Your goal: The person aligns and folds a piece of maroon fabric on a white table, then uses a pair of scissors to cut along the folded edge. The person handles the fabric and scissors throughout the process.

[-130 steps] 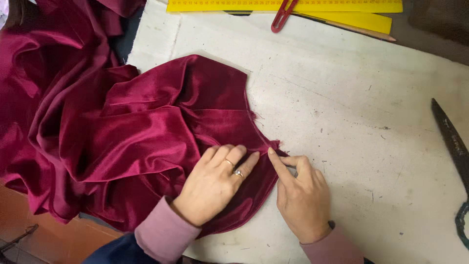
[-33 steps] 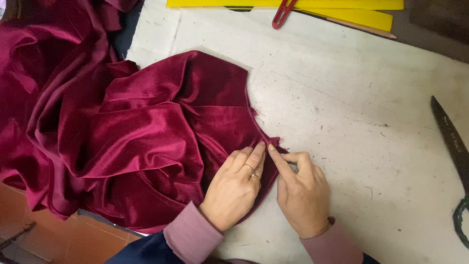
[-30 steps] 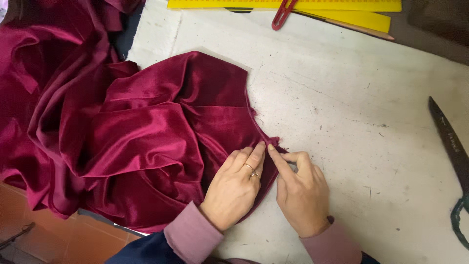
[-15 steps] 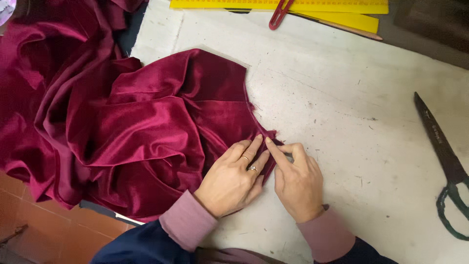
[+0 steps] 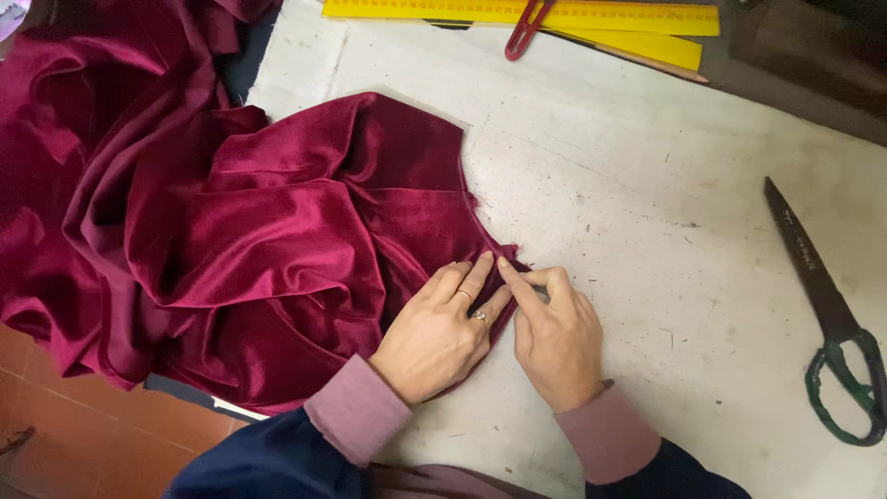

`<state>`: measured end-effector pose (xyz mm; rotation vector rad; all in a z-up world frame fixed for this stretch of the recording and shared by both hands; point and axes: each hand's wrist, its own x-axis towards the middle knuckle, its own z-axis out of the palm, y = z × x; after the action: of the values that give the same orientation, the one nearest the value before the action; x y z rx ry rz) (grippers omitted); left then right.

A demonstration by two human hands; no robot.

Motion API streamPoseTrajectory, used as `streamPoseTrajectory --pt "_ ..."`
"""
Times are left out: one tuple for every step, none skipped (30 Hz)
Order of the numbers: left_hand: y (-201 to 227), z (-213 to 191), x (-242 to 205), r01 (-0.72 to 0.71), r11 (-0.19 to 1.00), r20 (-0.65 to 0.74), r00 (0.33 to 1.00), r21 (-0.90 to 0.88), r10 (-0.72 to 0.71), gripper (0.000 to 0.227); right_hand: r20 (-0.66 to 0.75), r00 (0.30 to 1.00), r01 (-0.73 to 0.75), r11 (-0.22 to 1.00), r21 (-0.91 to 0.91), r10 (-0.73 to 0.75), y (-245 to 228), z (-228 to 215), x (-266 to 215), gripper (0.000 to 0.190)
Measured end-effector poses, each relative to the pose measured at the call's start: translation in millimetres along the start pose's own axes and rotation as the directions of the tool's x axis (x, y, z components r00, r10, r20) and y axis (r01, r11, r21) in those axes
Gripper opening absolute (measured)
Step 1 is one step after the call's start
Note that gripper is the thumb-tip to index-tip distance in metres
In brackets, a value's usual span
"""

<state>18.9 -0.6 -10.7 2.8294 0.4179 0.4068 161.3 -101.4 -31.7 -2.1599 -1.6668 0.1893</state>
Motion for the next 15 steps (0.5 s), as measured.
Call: streamPoseTrajectory --pt "-0.1 0.3 -0.2 0.0 1.0 -0.001 1.0 0.0 0.0 0.043 0.0 1.0 0.0 1.0 -0.001 0.0 -0.5 -0.5 0.4 0.049" --pt "-0.2 0.5 -0.4 0.0 1.0 0.012 1.0 0.018 0.0 0.043 0.005 1.0 0.001 1.0 -0.003 -0.001 -1.0 -1.0 0.8 0.049" --pt "-0.3 0.8 -0.3 -0.001 0.999 0.023 1.0 0.036 0.0 0.043 0.009 1.0 0.002 1.0 -0.006 -0.002 -1.3 -1.8 1.4 0.05" --pt "-1.3 1.6 -0.9 -0.001 0.999 0.022 1.0 0.035 0.0 0.043 0.009 1.0 0.002 1.0 -0.008 -0.002 -0.3 0.0 0.6 0.05" --pt "-1.9 2.5 -1.7 -0.008 0.999 0.032 0.999 0.046 0.006 0.045 0.009 1.0 -0.006 1.0 0.0 0.006 0.8 1.8 -0.6 0.051" --pt "-2.6 3.4 -2.4 -0.015 0.998 0.043 0.999 0.057 0.012 0.046 0.009 1.0 -0.015 1.0 0.007 0.015 1.8 3.5 -1.8 0.051" --pt "-3.4 3.9 -2.9 -0.015 0.998 0.041 0.999 0.056 0.012 0.046 0.009 1.0 -0.014 1.0 0.005 0.014 1.0 2.6 -1.6 0.051" --pt "-4.3 4.4 -3.3 -0.023 0.998 0.051 0.999 0.066 0.02 0.047 0.013 1.0 -0.016 1.0 0.008 0.016 0.2 1.7 -1.4 0.051" --pt "-5.2 5.0 -3.9 -0.032 0.997 0.06 0.998 0.077 0.027 0.048 0.016 1.0 -0.018 1.0 0.011 0.018 -0.6 1.2 -1.3 0.05" --pt "-6.1 5.7 -4.6 -0.032 0.997 0.059 0.998 0.077 0.027 0.048 0.016 1.0 -0.017 1.0 0.01 0.017 0.0 1.6 -1.0 0.05" --pt "-6.7 6.0 -5.5 -0.035 0.998 0.063 0.998 0.055 0.031 0.048 0.019 1.0 -0.017 1.0 0.009 0.017 0.1 1.5 -1.2 0.051" --pt "-7.2 6.4 -6.3 -0.038 0.999 0.067 0.997 0.033 0.035 0.048 0.021 1.0 -0.018 1.0 0.008 0.017 0.4 1.6 -1.5 0.052" --pt "-7.6 5.0 -5.5 -0.038 0.999 0.067 0.997 0.03 0.036 0.048 0.022 1.0 -0.019 1.0 0.007 0.019 0.2 0.5 -0.6 0.052" --pt "-7.9 3.6 -4.9 -0.038 0.999 0.075 0.997 0.017 0.036 0.047 0.023 1.0 -0.014 1.0 0.005 0.014 -0.1 -0.4 0.2 0.051" --pt "-8.7 1.6 -4.7 -0.036 0.999 0.084 0.996 0.005 0.035 0.047 0.025 1.0 -0.008 1.0 0.005 0.008 -1.1 -1.0 1.5 0.049"
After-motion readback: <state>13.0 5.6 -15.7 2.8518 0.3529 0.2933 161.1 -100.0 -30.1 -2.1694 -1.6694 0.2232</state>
